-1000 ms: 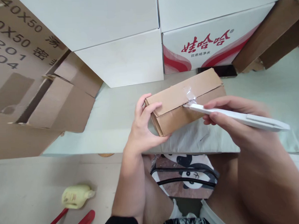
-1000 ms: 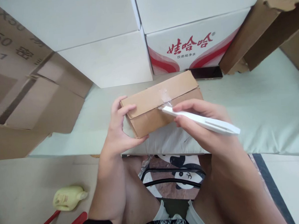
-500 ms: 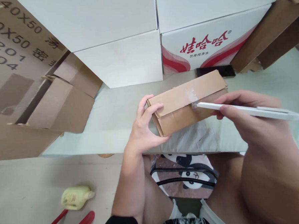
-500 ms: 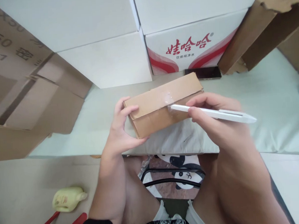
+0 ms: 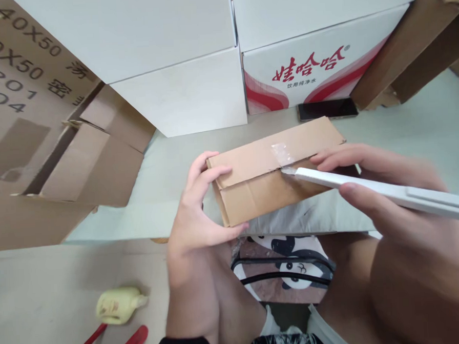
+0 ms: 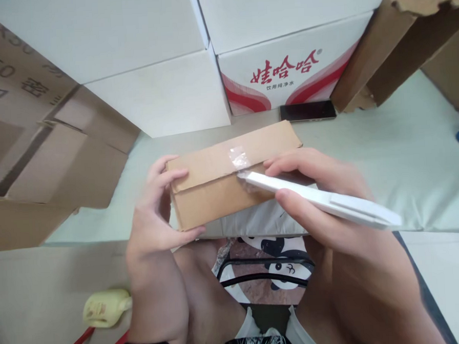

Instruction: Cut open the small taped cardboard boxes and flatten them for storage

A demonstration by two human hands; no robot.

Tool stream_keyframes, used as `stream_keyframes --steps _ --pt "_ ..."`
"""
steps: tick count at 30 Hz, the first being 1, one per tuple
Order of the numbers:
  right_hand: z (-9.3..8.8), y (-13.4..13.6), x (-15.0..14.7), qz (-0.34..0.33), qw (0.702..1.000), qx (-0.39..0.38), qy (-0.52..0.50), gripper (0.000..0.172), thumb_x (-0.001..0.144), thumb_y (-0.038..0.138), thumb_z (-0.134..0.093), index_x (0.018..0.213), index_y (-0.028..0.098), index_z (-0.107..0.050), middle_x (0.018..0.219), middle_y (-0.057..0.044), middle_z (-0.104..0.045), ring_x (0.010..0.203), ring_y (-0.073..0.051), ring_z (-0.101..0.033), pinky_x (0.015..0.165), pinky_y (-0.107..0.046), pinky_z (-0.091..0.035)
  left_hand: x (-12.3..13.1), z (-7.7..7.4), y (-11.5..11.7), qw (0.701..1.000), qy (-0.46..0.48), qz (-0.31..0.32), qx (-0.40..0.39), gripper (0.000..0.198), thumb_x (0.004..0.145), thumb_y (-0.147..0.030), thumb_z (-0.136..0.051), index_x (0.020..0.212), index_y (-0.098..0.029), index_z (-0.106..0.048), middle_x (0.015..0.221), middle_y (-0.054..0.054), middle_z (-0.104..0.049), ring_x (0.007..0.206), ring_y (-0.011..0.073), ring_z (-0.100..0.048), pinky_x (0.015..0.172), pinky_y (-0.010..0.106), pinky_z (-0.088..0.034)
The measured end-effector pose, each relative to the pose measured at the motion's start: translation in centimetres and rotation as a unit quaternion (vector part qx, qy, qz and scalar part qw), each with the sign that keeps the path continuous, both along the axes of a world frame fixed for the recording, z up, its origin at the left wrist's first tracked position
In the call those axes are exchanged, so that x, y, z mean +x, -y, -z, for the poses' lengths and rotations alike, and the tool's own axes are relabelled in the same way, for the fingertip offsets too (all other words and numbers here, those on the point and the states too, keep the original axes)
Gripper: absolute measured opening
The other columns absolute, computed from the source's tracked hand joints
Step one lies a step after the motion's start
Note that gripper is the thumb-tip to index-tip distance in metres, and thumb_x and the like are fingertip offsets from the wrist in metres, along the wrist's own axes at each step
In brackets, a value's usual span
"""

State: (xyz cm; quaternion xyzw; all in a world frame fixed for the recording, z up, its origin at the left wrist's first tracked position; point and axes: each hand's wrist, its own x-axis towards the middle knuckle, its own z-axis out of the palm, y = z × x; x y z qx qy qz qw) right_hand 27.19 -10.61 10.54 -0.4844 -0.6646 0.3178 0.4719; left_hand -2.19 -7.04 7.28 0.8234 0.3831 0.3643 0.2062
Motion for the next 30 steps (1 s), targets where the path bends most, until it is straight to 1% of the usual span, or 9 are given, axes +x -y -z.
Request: stream_keyframes --steps 5,7,10,12,14,19,24,27,30 --pt "-1.0 1.3 -0.8 0.025 0.999 -0.037 -0.003 0.014 0.092 0.031 -0.066 0.099 0.035 -0.077 0.107 0.001 -0.079 0.102 -0.024 -0.072 0.083 -0.037 -0.054 -0.7 -1.8 1.6 0.996 -0.067 0.005 -0.063 0.083 0.06 -0.027 -0.091 0.134 -0.029 -0.053 0.15 0.014 -0.038 0.144 0.0362 -0.044 0.116 0.054 -0.047" --pt "-0.6 0.9 -0.9 -0.002 0.999 -0.037 0.002 0.013 0.092 0.033 -0.067 0.099 0.034 -0.078 0.104 0.001 -0.08 0.097 -0.024 -0.075 0.08 -0.036 -0.056 -0.4 -2.5 2.4 0.99 -0.116 -0.024 -0.073 0.075 0.065 -0.025 -0.087 0.133 -0.029 -0.055 0.154 0.014 -0.034 0.146 0.0384 -0.041 0.114 0.056 -0.048" --pt "0.2 -0.2 -1.1 -0.07 0.995 -0.047 0.062 0.014 0.092 0.036 -0.066 0.096 0.03 -0.078 0.091 0.001 -0.081 0.076 -0.019 -0.075 0.062 -0.031 -0.053 0.8 -3.0 3.2 0.984 -0.159 -0.064 -0.056 0.064 0.074 -0.027 -0.08 0.133 -0.029 -0.057 0.165 0.013 -0.023 0.153 0.0428 -0.031 0.116 0.062 -0.044" --pt "0.5 -0.8 -1.4 -0.078 0.991 -0.05 0.096 0.016 0.093 0.037 -0.063 0.093 0.028 -0.077 0.085 0.0 -0.08 0.069 -0.017 -0.072 0.058 -0.029 -0.05 1.7 -2.6 3.0 0.985 -0.156 -0.057 -0.044 0.064 0.077 -0.031 -0.08 0.136 -0.031 -0.056 0.167 0.012 -0.023 0.155 0.043 -0.03 0.118 0.063 -0.042" --pt "0.6 -1.2 -1.7 -0.056 0.993 -0.04 0.095 0.018 0.093 0.037 -0.062 0.091 0.027 -0.077 0.085 0.0 -0.08 0.07 -0.017 -0.071 0.06 -0.029 -0.05 2.2 -1.8 2.1 0.988 -0.139 -0.047 -0.041 0.067 0.078 -0.036 -0.082 0.138 -0.032 -0.054 0.165 0.012 -0.028 0.153 0.0416 -0.033 0.119 0.062 -0.041" --pt "0.8 -1.4 -1.9 -0.037 0.995 -0.04 0.088 0.017 0.092 0.037 -0.062 0.091 0.027 -0.077 0.087 0.0 -0.08 0.072 -0.018 -0.071 0.061 -0.029 -0.049 2.5 0.4 -0.2 0.99 -0.11 -0.09 -0.018 0.06 0.083 -0.044 -0.079 0.137 -0.029 -0.057 0.16 0.014 -0.037 0.149 0.0384 -0.039 0.121 0.06 -0.039" --pt "1.5 -1.6 -2.0 -0.034 0.996 -0.034 0.08 0.018 0.092 0.035 -0.063 0.099 0.027 -0.078 0.098 -0.002 -0.082 0.085 -0.021 -0.075 0.074 -0.032 -0.054 3.5 0.1 -0.1 0.98 -0.184 -0.07 0.025 0.05 0.084 -0.038 -0.076 0.132 -0.028 -0.064 0.147 0.012 -0.05 0.146 0.0396 -0.035 0.126 0.068 -0.023" --pt "1.8 -1.8 -2.1 -0.044 0.995 -0.024 0.087 0.018 0.092 0.033 -0.062 0.099 0.027 -0.077 0.102 -0.003 -0.082 0.09 -0.022 -0.075 0.077 -0.034 -0.054 4.5 -0.4 0.2 0.974 -0.201 -0.098 0.018 0.046 0.085 -0.041 -0.075 0.128 -0.026 -0.067 0.138 0.013 -0.052 0.136 0.0382 -0.038 0.121 0.065 -0.032" --pt "1.9 -1.8 -2.1 -0.054 0.995 -0.015 0.085 0.017 0.092 0.034 -0.061 0.095 0.028 -0.077 0.097 -0.003 -0.081 0.087 -0.022 -0.075 0.077 -0.034 -0.054 5.1 -0.4 0.4 0.972 -0.199 -0.121 0.011 0.039 0.089 -0.048 -0.071 0.122 -0.027 -0.07 0.128 0.012 -0.052 0.123 0.0357 -0.041 0.113 0.061 -0.04"
